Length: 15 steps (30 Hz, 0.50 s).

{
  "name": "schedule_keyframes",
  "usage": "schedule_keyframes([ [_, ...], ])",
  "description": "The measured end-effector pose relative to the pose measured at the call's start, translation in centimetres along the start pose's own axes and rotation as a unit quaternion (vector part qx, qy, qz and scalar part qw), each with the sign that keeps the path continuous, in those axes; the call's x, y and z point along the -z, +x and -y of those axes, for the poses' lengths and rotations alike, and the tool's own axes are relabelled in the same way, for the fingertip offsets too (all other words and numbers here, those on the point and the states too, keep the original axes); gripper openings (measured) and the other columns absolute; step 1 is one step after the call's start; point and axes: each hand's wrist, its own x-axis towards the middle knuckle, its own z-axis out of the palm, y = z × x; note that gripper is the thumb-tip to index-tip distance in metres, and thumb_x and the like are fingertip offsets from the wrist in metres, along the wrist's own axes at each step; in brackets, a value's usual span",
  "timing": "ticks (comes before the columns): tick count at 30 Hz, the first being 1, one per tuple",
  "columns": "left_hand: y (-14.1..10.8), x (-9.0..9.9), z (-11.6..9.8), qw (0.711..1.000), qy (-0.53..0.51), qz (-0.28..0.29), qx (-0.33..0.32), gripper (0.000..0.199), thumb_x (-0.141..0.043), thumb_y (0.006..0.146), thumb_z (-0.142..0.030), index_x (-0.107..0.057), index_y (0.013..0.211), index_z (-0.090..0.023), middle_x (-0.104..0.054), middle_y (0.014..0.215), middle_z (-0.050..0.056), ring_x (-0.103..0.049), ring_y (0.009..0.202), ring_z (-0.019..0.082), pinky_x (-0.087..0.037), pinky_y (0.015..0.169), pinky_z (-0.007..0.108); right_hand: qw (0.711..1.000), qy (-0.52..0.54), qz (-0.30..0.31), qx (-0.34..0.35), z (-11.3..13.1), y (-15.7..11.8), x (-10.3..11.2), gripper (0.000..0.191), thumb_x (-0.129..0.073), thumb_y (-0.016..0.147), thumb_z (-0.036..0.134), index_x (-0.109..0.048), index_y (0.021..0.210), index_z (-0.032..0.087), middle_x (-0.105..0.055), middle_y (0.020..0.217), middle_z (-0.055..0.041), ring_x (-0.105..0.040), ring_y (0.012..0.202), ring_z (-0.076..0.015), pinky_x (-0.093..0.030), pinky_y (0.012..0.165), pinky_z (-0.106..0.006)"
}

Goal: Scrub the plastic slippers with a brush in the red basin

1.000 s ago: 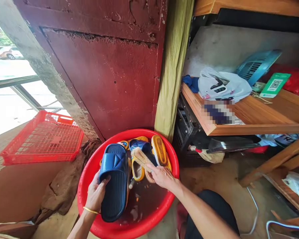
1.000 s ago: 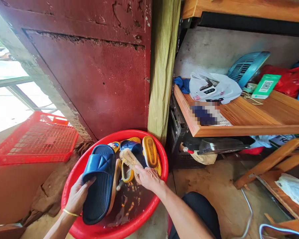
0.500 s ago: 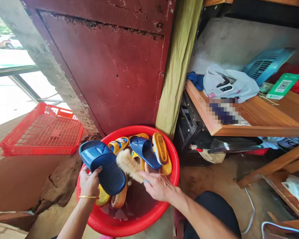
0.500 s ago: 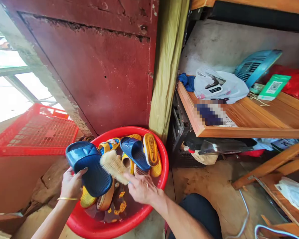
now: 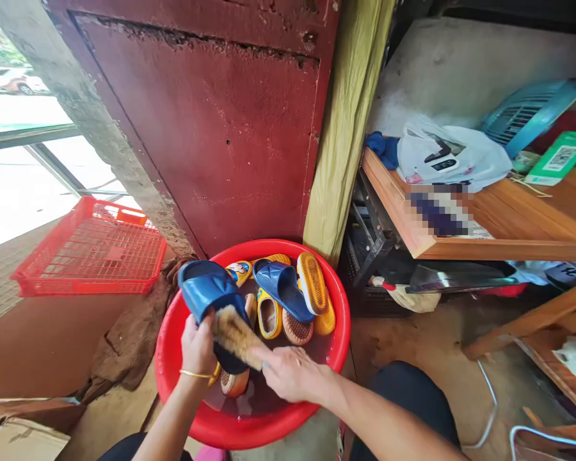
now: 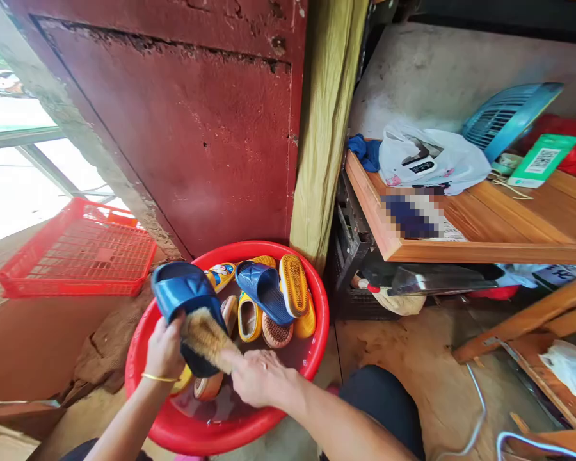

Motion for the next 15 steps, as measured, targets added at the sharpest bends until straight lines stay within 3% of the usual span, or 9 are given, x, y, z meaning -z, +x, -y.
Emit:
schedule_keyframes([
  [3,2.4,1.8,-1.5,0.995,-0.056,-0.074,0.024,0.039,-0.076,0.073,-0.038,-0.065,0.106,-0.022,-0.07,0.091,-0.001,-0.067,0.083,0.019,-0.058,0.087,0.039,0.998,0.01,0.061,-0.004,-0.2,-3.0,0.8,0.055,-0.052,0.089,0.024,-0.059,0.141,0.039,-0.08,0.098,-0.0014,-0.076,0.081,-0.0246,-0.053,0.071,-0.03],
  [5,3.1,2.2,-2.1,0.992,-0.107,-0.049,0.035,0.037,-0.078,0.07,-0.03,-0.065,0.104,-0.023,-0.071,0.093,-0.002,-0.067,0.086,0.018,-0.058,0.089,0.037,0.997,0.062,0.044,-0.024,-1.0,-4.0,2.0,0.057,-0.053,0.088,0.022,-0.06,0.141,0.041,-0.08,0.102,0.0009,-0.076,0.084,-0.0228,-0.054,0.074,-0.029],
  [7,2.8,1.6,-2.4,0.985,-0.161,0.035,0.052,0.035,-0.078,0.069,-0.027,-0.067,0.102,-0.023,-0.072,0.097,-0.001,-0.068,0.092,0.019,-0.057,0.09,0.034,0.991,0.124,-0.036,-0.039,-2.0,-4.0,3.3,0.057,-0.054,0.089,0.022,-0.058,0.144,0.035,-0.078,0.112,-0.0002,-0.075,0.093,-0.0213,-0.055,0.082,-0.029],
  [10,0.9,-0.6,-2.0,0.962,-0.18,0.181,0.096,0.035,-0.078,0.073,-0.037,-0.069,0.104,-0.022,-0.075,0.1,0.004,-0.069,0.098,0.022,-0.057,0.089,0.035,0.967,0.147,-0.204,-0.051,-3.1,-3.1,4.7,0.065,-0.059,0.091,0.029,-0.045,0.154,0.023,-0.07,0.132,-0.008,-0.072,0.108,-0.0228,-0.056,0.094,-0.033],
  [13,-1.2,-3.4,-0.4,0.932,-0.075,0.336,0.109,0.045,-0.074,0.078,-0.052,-0.071,0.11,-0.021,-0.075,0.098,0.009,-0.071,0.09,0.025,-0.058,0.082,0.041,0.95,0.059,-0.297,-0.073,-3.9,-2.0,5.2,0.079,-0.064,0.092,0.036,-0.029,0.162,0.023,-0.06,0.145,-0.0125,-0.066,0.12,-0.0279,-0.055,0.1,-0.039],
  [15,-2.1,-4.8,1.1,0.927,0.024,0.369,0.06,0.045,-0.077,0.074,-0.053,-0.073,0.104,-0.02,-0.075,0.089,0.009,-0.071,0.078,0.025,-0.058,0.072,0.04,0.945,-0.014,-0.306,-0.116,-4.4,-1.4,5.1,0.079,-0.062,0.095,0.035,-0.024,0.164,0.025,-0.061,0.142,-0.014,-0.065,0.119,-0.0308,-0.056,0.098,-0.042],
])
